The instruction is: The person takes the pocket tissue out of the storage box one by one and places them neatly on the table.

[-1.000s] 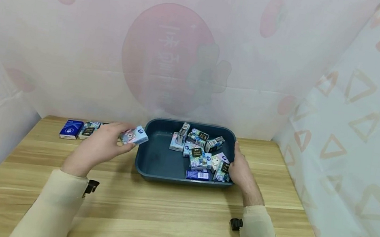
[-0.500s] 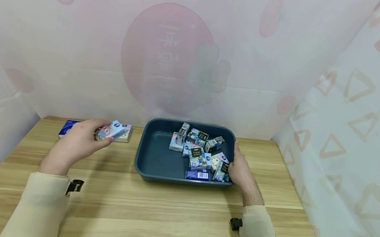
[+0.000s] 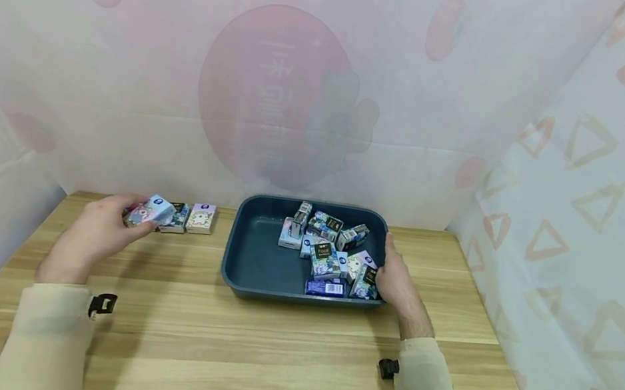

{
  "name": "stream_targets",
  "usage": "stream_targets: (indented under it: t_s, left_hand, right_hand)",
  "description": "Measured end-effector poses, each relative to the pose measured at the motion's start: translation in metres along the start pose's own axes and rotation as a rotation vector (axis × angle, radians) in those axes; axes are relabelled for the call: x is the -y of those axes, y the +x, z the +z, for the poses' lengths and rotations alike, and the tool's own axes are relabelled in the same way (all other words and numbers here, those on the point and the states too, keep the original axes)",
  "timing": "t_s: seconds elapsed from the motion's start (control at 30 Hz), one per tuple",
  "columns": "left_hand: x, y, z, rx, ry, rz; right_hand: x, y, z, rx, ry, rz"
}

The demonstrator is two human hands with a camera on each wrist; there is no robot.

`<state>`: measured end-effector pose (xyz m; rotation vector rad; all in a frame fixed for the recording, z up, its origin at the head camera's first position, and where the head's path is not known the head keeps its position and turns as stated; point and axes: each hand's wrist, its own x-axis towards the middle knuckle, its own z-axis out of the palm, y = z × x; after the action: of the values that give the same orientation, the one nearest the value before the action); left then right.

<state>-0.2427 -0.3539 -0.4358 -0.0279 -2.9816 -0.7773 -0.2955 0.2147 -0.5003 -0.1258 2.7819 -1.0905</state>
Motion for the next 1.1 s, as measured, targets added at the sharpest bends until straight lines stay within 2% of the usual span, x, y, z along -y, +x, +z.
stream_targets:
  t_s: [0.17,0.37,0.57,0.8,0.9,1.1]
  left_hand:
    - [0.014,-0.001,-0.003,0.017,0.006,-0.051]
    - [0.031,-0.003,-0.005,-0.004,0.011,-0.098]
    - [0.047,-0.008,-0.010,-0.008,0.005,-0.177]
    - [0.067,-0.011,-0.012,0.023,0.014,-0.271]
    - [0.074,-0.013,-0.012,0.029,0.041,-0.314]
    - [0.084,-0.016,-0.012,0.032,0.076,-0.354]
  right_hand:
    - [0.000,0.000,0.000,-0.003,0.006,-0.007]
    - [0.001,0.000,0.000,0.000,0.008,-0.006]
    - [-0.001,0.001,0.000,-0.004,0.002,-0.012]
    - [-0.001,0.001,0.000,-0.003,-0.001,-0.019]
    - [-0.001,0.001,0.000,-0.001,0.001,-0.018]
    - [0.000,0.001,-0.001,0.002,0.003,-0.018]
